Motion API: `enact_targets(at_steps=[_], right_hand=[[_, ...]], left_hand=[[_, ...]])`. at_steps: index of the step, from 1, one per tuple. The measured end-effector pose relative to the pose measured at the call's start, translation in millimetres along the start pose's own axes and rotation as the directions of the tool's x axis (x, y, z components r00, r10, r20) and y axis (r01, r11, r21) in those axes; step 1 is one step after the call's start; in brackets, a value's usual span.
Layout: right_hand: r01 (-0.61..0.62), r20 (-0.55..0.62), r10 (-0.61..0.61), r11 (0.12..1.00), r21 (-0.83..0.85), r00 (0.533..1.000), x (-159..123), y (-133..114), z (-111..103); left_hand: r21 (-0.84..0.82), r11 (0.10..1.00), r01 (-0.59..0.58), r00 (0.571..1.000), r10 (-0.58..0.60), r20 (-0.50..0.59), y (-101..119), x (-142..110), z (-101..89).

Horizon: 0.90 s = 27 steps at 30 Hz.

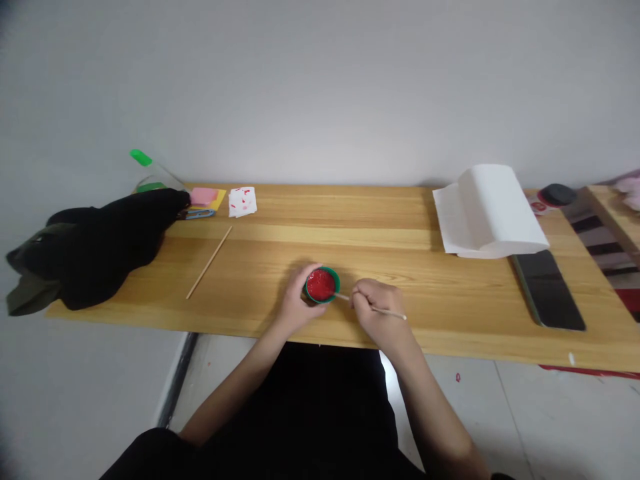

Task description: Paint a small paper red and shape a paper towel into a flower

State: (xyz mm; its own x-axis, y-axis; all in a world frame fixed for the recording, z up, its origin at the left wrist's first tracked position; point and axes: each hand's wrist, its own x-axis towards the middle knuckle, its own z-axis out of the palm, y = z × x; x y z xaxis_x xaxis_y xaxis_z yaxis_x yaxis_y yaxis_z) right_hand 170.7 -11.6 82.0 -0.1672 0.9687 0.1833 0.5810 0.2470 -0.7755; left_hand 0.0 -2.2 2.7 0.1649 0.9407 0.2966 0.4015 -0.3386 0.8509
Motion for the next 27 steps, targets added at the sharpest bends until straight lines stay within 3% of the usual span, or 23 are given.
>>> enact_targets(at_steps=[8, 19, 27], right_hand=[[-0.139, -0.029, 0.143, 0.984, 0.114, 0.989, 0.8, 4.2, 7.5], [0.018, -0.055, -0.02, 0.999, -0.041, 0.998, 1.3, 2.7, 3.3], [-0.043, -0.027, 0.045, 0.998, 0.049, 0.999, 1.9, 5.6, 2.1]], left_hand=[[-0.018, 1.0, 0.007, 1.0, -0.007, -0.02, -1.0, -0.7, 1.2], [-0.007, 1.0, -0.01, 1.0, 0.01, 0.0, 1.8, 0.8, -0.9], [-0.009, 1.0, -0.001, 1.0, 0.002, 0.008, 0.7, 0.6, -1.5]])
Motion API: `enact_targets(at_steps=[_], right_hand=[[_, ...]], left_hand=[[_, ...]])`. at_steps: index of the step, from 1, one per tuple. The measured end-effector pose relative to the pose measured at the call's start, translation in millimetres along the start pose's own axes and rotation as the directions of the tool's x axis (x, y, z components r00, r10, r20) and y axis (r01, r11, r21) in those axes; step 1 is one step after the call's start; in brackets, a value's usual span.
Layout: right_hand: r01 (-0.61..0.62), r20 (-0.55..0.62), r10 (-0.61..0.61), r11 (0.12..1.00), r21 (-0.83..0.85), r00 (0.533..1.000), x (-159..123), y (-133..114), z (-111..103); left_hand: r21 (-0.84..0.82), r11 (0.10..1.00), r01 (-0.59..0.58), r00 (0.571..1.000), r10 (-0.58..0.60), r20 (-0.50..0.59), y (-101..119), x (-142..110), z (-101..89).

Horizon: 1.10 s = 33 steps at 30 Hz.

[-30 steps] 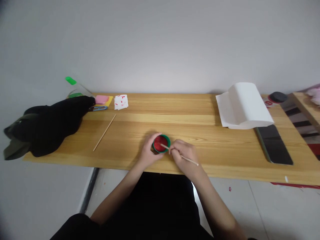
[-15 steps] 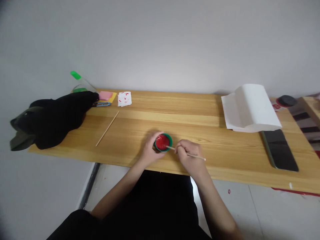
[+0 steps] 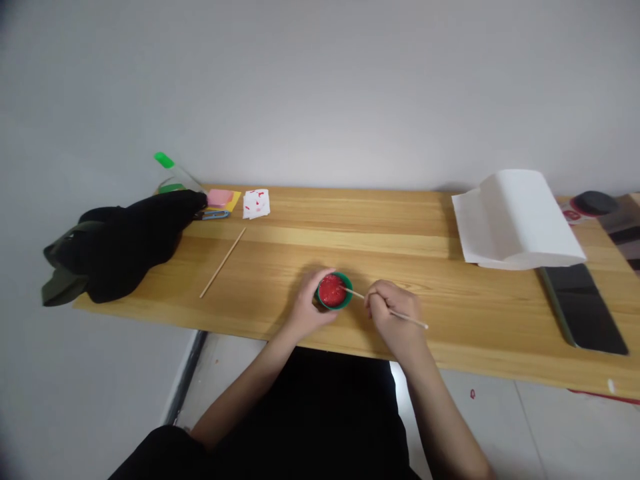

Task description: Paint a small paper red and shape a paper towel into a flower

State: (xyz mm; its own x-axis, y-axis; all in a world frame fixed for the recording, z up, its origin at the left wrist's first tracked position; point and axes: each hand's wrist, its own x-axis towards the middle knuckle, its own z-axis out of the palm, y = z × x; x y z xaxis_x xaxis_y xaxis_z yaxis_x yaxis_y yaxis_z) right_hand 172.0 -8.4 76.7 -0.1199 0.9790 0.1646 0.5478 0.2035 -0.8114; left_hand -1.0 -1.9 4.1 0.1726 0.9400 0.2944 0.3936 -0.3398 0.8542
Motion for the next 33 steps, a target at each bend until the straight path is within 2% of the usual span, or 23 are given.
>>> enact_targets(at_steps=[3, 6, 11, 15, 18, 21, 24, 27, 30, 33], right_hand=[[0.026, 0.027, -0.027, 0.999, 0.03, 0.999, 0.4, 2.3, 0.8], [0.03, -0.042, -0.03, 0.999, 0.01, 0.999, 1.0, 3.6, 1.2], [0.063, -0.049, -0.064, 0.998, -0.014, 0.997, 0.9, 3.6, -0.6], [0.073, 0.028, -0.073, 0.997, 0.001, 0.997, 0.6, 3.3, -2.8], [0.067, -0.018, -0.068, 0.998, -0.012, 0.998, 1.1, 2.7, -3.5], [0.075, 0.048, -0.075, 0.997, 0.008, 0.996, 1.9, 1.8, -2.8], [0.031, -0.008, -0.031, 0.999, -0.01, 0.999, 2.3, 1.6, -1.6], [0.0, 0.03, 0.0, 1.0, 0.013, 1.0, 1.9, 2.6, -0.9], [-0.01, -0.017, 0.01, 1.0, -0.001, 1.0, 1.0, 4.2, -0.7], [-0.008, 0.022, 0.008, 1.0, 0.02, 1.0, 0.5, 5.6, -0.8]], left_hand=[[-0.006, 1.0, -0.001, 1.0, 0.001, 0.005, 0.6, 0.1, -0.3], [-0.009, 1.0, 0.004, 1.0, -0.004, 0.003, 1.1, 0.2, -0.1], [-0.015, 1.0, 0.008, 1.0, -0.007, 0.007, -0.1, -0.5, 0.3], [-0.005, 1.0, -0.013, 1.0, 0.013, -0.005, -1.3, -0.5, 0.7], [-0.009, 1.0, -0.025, 1.0, 0.025, -0.008, -1.3, -0.1, 1.0], [-0.006, 1.0, -0.018, 1.0, 0.018, -0.006, -0.9, 0.2, 1.2], [-0.01, 1.0, -0.002, 1.0, 0.002, -0.002, -0.8, 0.3, 1.2], [-0.011, 1.0, -0.002, 1.0, 0.002, 0.003, -1.0, 0.1, 1.2], [-0.01, 1.0, -0.002, 1.0, 0.002, 0.002, -1.2, 0.5, 1.2], [-0.008, 1.0, -0.003, 1.0, 0.003, 0.005, -1.5, 1.2, 1.1]])
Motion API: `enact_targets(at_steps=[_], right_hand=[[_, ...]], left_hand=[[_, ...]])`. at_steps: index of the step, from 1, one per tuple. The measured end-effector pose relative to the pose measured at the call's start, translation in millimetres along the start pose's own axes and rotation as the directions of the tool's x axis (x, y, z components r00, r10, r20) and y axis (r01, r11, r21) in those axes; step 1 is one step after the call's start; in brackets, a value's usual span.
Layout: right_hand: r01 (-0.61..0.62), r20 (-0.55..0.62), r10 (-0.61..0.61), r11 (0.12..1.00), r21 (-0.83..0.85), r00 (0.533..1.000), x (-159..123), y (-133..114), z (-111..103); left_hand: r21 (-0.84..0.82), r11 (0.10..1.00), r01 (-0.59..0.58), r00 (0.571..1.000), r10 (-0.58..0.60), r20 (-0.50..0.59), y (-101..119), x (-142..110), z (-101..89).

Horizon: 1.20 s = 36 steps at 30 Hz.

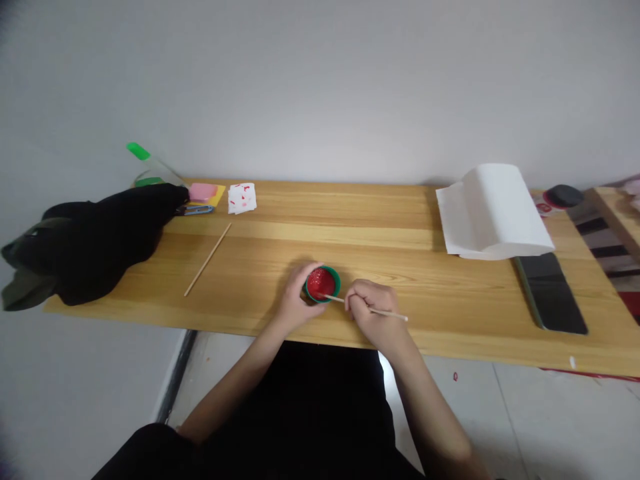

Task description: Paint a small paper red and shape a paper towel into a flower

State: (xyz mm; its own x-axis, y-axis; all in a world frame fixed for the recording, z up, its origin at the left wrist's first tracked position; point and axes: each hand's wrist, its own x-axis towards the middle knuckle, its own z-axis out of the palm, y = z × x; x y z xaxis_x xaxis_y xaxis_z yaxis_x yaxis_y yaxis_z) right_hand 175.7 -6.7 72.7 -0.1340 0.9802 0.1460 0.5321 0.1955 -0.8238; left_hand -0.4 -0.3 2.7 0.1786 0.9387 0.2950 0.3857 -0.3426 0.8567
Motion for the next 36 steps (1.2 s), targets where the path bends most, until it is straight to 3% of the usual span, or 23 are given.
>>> enact_targets(at_steps=[3, 6, 8, 15, 18, 22, 25, 28, 31, 34, 36], right_hand=[[0.001, -0.049, -0.002, 1.0, -0.006, 0.999, 0.0, 0.0, 0.0], [0.024, 0.014, -0.025, 1.0, 0.006, 1.0, -0.3, -1.5, 0.6], [0.035, -0.003, -0.035, 0.999, 0.005, 0.999, -0.9, -2.2, 0.8], [-0.021, -0.048, 0.021, 1.0, -0.002, 0.999, -3.0, -0.2, -2.1], [-0.007, 0.043, 0.005, 0.999, 0.033, 0.999, -2.9, -2.6, -1.0], [-0.02, -0.02, 0.021, 1.0, 0.023, 1.0, -2.3, -3.6, 2.0], [-0.036, 0.024, 0.034, 0.997, 0.067, 0.999, -2.2, 0.0, 2.7], [-0.062, -0.066, 0.067, 0.995, 0.072, 0.996, -2.3, 3.4, 2.2], [-0.02, 0.014, 0.019, 0.997, 0.079, 1.0, -3.2, 3.1, 1.8], [0.002, -0.047, -0.001, 0.999, 0.036, 0.999, -4.5, 0.4, 1.8], [0.008, -0.016, -0.008, 1.0, 0.022, 1.0, -5.2, -1.5, 1.6]], left_hand=[[0.005, 1.0, -0.012, 1.0, 0.012, -0.007, -0.6, 0.3, 0.1], [0.01, 0.999, -0.03, 0.999, 0.03, -0.018, -0.8, -0.2, 0.1], [0.012, 1.0, -0.023, 1.0, 0.024, -0.014, -0.4, -0.7, -0.2], [0.003, 1.0, 0.012, 1.0, -0.012, 0.008, 1.6, -0.5, -1.3], [0.003, 1.0, -0.015, 1.0, 0.015, -0.003, 1.4, -0.2, -0.8], [0.003, 1.0, -0.006, 1.0, 0.006, -0.01, 0.6, -0.7, -0.3], [0.003, 1.0, -0.011, 1.0, 0.011, 0.003, 0.4, -1.2, -0.5], [-0.009, 1.0, -0.008, 1.0, 0.008, 0.001, 0.6, -1.1, -0.7], [-0.007, 1.0, -0.015, 1.0, 0.015, 0.0, 1.0, -0.7, -0.9], [-0.005, 1.0, -0.025, 1.0, 0.025, 0.001, 1.0, -0.3, -1.1], [-0.002, 1.0, -0.026, 1.0, 0.026, -0.001, 0.8, -0.2, -1.1]])
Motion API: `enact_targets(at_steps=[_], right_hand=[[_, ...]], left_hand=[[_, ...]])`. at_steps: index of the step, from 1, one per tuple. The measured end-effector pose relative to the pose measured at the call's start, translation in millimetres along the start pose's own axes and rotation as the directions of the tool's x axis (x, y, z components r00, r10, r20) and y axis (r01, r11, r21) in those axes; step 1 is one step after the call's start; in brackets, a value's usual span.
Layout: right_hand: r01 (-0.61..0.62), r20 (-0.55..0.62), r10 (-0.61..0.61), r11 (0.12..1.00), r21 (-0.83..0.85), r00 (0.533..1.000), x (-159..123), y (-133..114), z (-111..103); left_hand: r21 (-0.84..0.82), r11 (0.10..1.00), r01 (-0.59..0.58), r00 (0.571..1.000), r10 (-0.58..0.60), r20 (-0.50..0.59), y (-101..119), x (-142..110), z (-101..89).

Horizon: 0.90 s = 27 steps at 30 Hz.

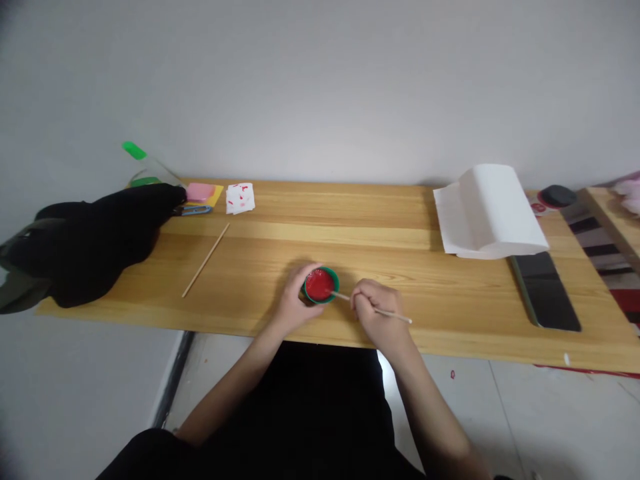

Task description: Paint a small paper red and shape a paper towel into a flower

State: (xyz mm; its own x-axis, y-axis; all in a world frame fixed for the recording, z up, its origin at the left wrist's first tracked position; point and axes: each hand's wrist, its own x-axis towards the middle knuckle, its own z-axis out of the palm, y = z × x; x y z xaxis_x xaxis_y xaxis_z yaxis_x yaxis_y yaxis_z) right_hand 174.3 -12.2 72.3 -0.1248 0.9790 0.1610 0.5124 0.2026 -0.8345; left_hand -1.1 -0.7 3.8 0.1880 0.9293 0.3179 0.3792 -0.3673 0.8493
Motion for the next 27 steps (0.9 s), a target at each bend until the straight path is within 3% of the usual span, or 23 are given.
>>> enact_targets(at_steps=[5, 8, 11, 14, 17, 20, 24, 27], right_hand=[[0.01, -0.001, -0.01, 1.0, -0.012, 1.0, -0.4, -1.9, -0.8], [0.036, 0.062, -0.037, 0.999, 0.02, 0.997, 0.1, -0.8, -0.2], [0.021, -0.004, -0.021, 1.0, 0.008, 1.0, 1.1, 1.2, 1.0], [0.037, 0.056, -0.039, 0.999, 0.027, 0.998, 1.8, 3.1, 1.8], [0.021, -0.024, -0.021, 1.0, -0.005, 0.999, 1.7, 4.4, 1.2], [0.038, 0.037, -0.039, 0.999, 0.013, 0.999, 0.9, 4.5, -0.5], [0.006, -0.01, -0.006, 1.0, 0.005, 1.0, 0.0, 4.2, -1.9], [0.007, 0.06, -0.009, 1.0, 0.026, 0.998, -0.2, 4.5, -1.8]], left_hand=[[0.01, 1.0, -0.008, 1.0, 0.008, -0.003, -0.7, -0.6, 0.1], [0.011, 1.0, -0.004, 1.0, 0.004, -0.004, -0.2, -0.9, 0.1], [0.007, 1.0, 0.029, 1.0, -0.029, 0.007, 1.4, -0.8, -0.2], [0.003, 0.999, 0.036, 0.999, -0.036, 0.02, 3.0, -0.4, -1.0], [0.007, 0.999, 0.035, 0.999, -0.035, 0.021, 3.0, -0.1, -1.5], [0.009, 1.0, 0.018, 1.0, -0.018, 0.021, 2.4, 0.1, -1.6], [0.009, 0.999, 0.032, 0.999, -0.033, 0.03, 2.5, 0.0, -1.8], [0.002, 0.999, 0.033, 0.999, -0.033, 0.035, 2.3, -0.5, -1.8]])
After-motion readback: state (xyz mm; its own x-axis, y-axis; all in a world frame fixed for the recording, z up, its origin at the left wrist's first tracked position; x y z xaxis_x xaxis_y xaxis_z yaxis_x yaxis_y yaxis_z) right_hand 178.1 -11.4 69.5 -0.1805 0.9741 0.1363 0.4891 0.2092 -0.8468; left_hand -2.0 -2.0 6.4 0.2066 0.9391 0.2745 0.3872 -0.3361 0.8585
